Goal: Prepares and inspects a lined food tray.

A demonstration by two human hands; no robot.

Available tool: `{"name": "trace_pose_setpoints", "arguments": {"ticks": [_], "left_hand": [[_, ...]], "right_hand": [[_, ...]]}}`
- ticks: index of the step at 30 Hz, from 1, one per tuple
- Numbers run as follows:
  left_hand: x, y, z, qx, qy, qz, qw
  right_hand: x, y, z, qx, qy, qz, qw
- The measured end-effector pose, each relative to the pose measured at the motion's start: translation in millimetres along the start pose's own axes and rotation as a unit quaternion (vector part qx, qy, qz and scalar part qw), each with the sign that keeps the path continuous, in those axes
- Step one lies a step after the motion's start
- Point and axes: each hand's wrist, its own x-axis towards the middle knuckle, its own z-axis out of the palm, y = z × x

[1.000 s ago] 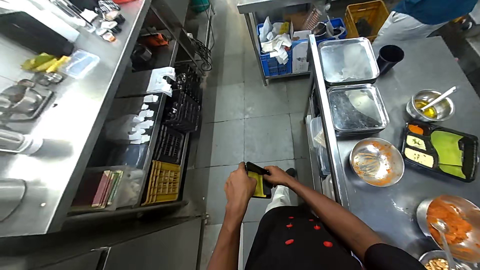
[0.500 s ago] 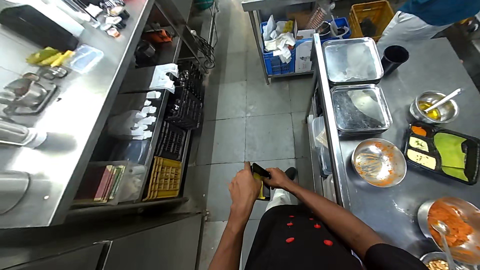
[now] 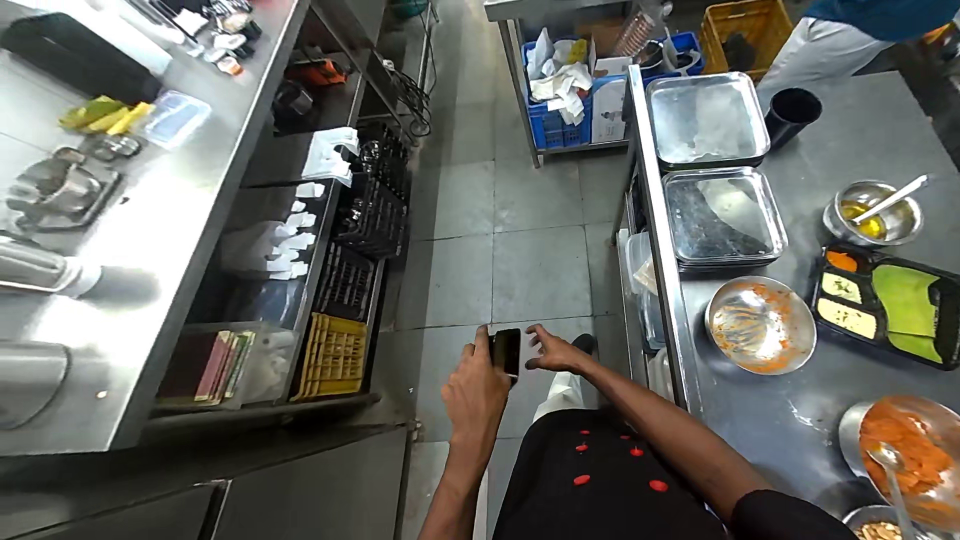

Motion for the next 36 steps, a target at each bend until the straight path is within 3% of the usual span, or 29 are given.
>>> {"name": "trace_pose_setpoints", "arguments": {"ticks": [3, 5, 9, 12, 15, 17, 22, 25, 29, 31, 33, 35, 36], "left_hand": [[-2.2, -28.0, 15.0, 0.003, 0.122, 0.062, 0.991], [-1.4, -44.3, 21.8, 0.000, 0.199, 0.091, 0.976], [3.8, -66.9, 30.2, 0.015, 0.274, 0.143, 0.951], [2.3, -82.7, 40.4, 0.038, 0.296, 0.222, 0.928], [3.0, -91.3, 39.6, 0.043, 0.308, 0.243, 0.919], [2.9, -91.0, 38.5, 0.040, 0.309, 0.249, 0.917], [8.4, -86.6, 33.5, 0.053, 0.297, 0.245, 0.921], [11.5, -85.7, 28.9, 0.050, 0.299, 0.249, 0.920], [8.2, -83.5, 30.9, 0.057, 0.291, 0.271, 0.916], [1.6, -80.8, 37.5, 0.068, 0.273, 0.298, 0.912], [5.9, -84.0, 32.9, -0.003, 0.261, 0.235, 0.936], [17.0, -90.6, 13.9, -0.169, 0.222, 0.063, 0.958], [24.7, -97.2, 7.3, -0.271, 0.206, -0.012, 0.940]], "right_hand": [[-1.6, 6.1, -9.6, -0.293, 0.103, -0.008, 0.951], [-6.8, -3.2, -13.7, -0.360, 0.090, -0.012, 0.928], [-19.1, -37.7, -21.6, -0.275, -0.024, -0.077, 0.958], [-28.8, -52.4, -26.4, -0.192, 0.017, -0.151, 0.970], [-26.6, -51.8, -41.6, -0.107, 0.064, -0.248, 0.961], [-25.7, -50.5, -53.7, -0.115, 0.011, -0.285, 0.952], [-26.6, -49.8, -52.8, -0.235, 0.136, -0.317, 0.909], [-32.4, -55.1, -61.9, -0.259, 0.082, -0.300, 0.914], [-29.2, -52.5, -61.2, -0.243, 0.142, -0.342, 0.897], [-30.1, -54.7, -67.7, -0.200, 0.102, -0.327, 0.918], [-26.7, -52.5, -71.6, -0.194, 0.087, -0.312, 0.926], [-24.8, -47.3, -71.7, -0.222, 0.145, -0.310, 0.913], [-23.8, -45.5, -72.1, -0.241, 0.178, -0.310, 0.902]]}}
